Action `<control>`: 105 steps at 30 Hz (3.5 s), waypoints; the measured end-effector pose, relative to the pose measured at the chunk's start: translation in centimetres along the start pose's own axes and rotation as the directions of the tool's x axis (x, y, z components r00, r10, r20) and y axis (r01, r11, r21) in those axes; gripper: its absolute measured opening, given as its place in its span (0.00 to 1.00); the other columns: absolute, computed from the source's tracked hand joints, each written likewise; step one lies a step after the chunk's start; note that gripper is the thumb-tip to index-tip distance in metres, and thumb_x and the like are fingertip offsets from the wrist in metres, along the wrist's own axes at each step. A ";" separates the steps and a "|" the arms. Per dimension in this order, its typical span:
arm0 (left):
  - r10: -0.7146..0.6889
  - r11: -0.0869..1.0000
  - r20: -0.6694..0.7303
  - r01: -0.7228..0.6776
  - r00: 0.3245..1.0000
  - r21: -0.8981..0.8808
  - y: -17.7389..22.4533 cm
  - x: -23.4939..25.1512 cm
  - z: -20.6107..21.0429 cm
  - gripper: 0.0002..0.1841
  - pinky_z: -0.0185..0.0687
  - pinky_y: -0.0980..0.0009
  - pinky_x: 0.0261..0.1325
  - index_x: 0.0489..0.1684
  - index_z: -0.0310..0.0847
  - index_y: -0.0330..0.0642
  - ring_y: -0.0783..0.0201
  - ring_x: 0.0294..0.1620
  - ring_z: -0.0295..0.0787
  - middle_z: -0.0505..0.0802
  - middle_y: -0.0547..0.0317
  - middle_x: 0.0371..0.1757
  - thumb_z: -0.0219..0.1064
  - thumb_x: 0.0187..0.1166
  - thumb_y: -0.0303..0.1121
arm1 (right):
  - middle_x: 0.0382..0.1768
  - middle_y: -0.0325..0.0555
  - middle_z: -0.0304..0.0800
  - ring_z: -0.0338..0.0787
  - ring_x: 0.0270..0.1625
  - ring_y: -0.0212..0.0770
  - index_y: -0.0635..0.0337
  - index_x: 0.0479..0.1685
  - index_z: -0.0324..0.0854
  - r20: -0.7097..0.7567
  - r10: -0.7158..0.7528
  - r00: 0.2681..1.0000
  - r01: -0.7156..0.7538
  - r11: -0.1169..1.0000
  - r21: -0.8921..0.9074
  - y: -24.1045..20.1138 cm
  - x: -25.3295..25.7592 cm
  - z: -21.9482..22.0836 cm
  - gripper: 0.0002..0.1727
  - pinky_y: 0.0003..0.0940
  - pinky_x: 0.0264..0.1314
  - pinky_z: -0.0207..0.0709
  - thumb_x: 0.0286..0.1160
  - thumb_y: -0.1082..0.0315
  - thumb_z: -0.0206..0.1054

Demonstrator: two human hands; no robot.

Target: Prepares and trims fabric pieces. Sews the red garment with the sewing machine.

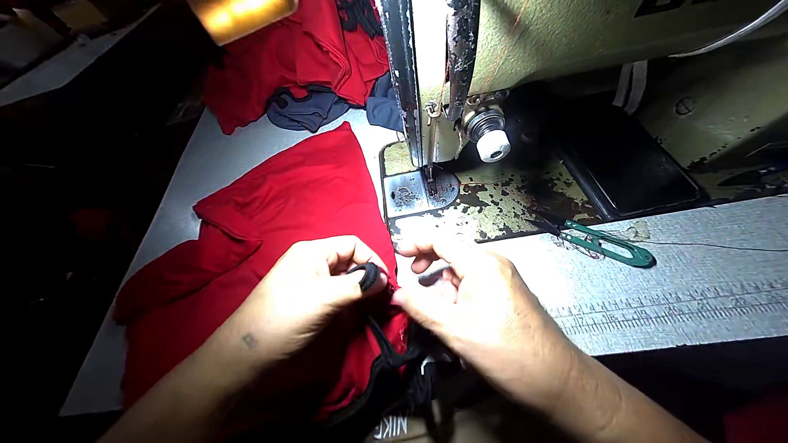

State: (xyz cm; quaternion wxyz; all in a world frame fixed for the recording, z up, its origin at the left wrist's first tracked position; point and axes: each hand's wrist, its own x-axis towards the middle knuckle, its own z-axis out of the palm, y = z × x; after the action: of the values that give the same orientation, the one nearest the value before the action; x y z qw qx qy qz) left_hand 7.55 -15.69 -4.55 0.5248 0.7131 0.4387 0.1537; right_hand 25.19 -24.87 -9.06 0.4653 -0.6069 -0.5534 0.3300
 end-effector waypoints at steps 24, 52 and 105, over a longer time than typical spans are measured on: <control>0.400 0.870 -0.016 -0.374 0.916 0.322 -0.3 -0.7 3.4 0.06 0.85 0.84 0.24 0.41 0.90 0.55 0.81 0.23 0.85 0.90 0.77 0.32 0.73 0.70 0.37 | 0.18 0.35 0.81 0.75 0.15 0.26 0.53 0.38 0.86 0.061 0.116 0.991 -0.130 0.938 0.322 2.8 -0.8 -0.4 0.04 0.18 0.17 0.69 0.79 0.70 0.67; 0.316 0.948 -0.002 -0.315 0.949 -0.034 -3.1 1.1 4.4 0.08 0.84 0.80 0.27 0.39 0.88 0.48 0.72 0.26 0.89 0.93 0.64 0.30 0.62 0.84 0.32 | 0.24 0.23 0.77 0.75 0.24 0.19 0.41 0.31 0.84 -0.055 0.066 0.996 -0.074 0.983 -0.166 2.5 -2.2 -1.1 0.11 0.18 0.24 0.69 0.66 0.48 0.75; 0.154 0.931 0.097 -0.111 0.983 -0.348 -2.9 1.2 3.9 0.07 0.83 0.81 0.34 0.42 0.84 0.45 0.75 0.26 0.84 0.89 0.61 0.29 0.59 0.85 0.28 | 0.58 0.63 0.85 0.81 0.64 0.70 0.63 0.61 0.86 -0.279 -0.140 0.950 -0.119 0.665 -0.738 5.3 -1.9 -9.0 0.18 0.67 0.57 0.74 0.78 0.65 0.65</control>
State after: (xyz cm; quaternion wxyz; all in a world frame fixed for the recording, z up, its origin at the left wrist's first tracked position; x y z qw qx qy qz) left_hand 9.53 -16.94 -8.93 0.6546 0.6475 0.3234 0.2184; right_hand 35.05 -28.31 -11.10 0.2590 -0.7847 -0.5624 -0.0289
